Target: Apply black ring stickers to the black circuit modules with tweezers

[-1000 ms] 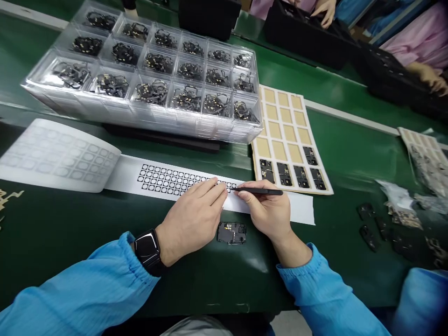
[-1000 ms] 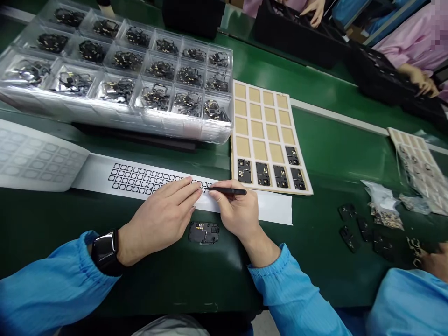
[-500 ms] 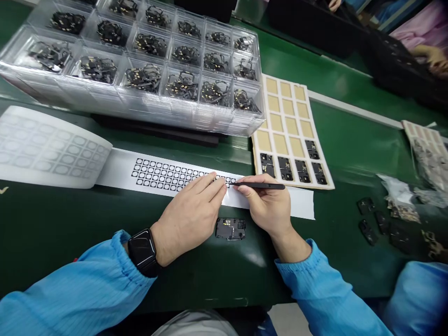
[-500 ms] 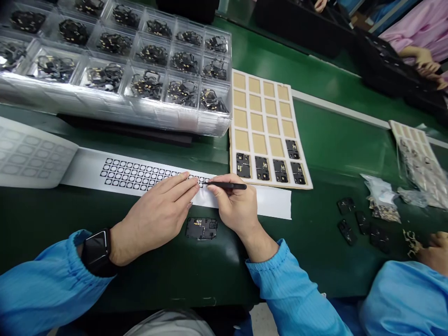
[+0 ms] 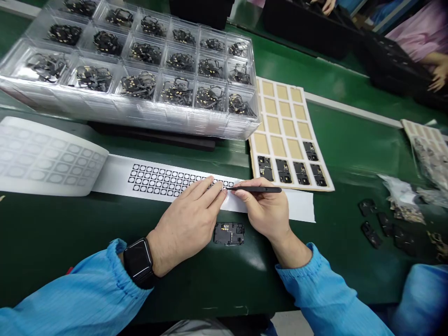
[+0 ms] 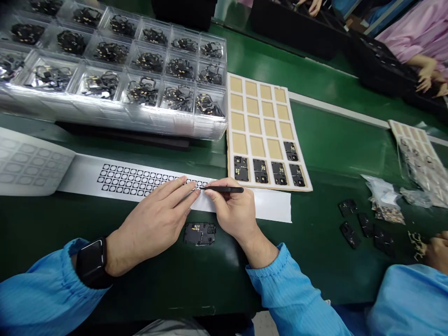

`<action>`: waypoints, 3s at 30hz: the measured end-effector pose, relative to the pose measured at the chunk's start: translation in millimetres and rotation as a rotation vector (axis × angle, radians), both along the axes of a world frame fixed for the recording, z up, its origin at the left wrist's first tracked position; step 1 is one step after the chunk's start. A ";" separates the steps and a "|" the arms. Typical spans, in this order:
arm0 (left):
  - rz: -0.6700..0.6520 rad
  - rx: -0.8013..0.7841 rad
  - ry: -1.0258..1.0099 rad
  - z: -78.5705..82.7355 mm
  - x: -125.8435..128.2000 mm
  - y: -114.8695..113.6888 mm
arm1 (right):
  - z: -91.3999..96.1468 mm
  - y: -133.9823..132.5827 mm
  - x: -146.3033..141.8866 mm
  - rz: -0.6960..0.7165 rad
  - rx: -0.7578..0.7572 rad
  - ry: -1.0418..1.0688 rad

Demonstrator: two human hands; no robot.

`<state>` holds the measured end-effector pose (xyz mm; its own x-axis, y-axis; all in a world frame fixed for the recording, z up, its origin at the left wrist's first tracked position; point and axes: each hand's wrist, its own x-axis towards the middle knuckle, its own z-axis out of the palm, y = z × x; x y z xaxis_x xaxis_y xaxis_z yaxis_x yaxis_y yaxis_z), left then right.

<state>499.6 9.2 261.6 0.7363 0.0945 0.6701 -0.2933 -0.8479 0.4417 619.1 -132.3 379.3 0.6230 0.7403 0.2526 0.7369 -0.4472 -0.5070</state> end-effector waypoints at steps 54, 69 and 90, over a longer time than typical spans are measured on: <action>-0.340 -0.101 -0.031 8.9 -35.6 -3.7 | 27.9 -39.0 -59.5 -0.339 0.120 0.333; -0.351 -0.118 -0.013 13.8 -35.5 -2.9 | 30.3 -39.8 -59.8 -0.342 0.024 0.247; -0.353 -0.119 -0.016 10.6 -34.7 -3.8 | 30.1 -37.0 -60.4 -0.311 0.049 0.281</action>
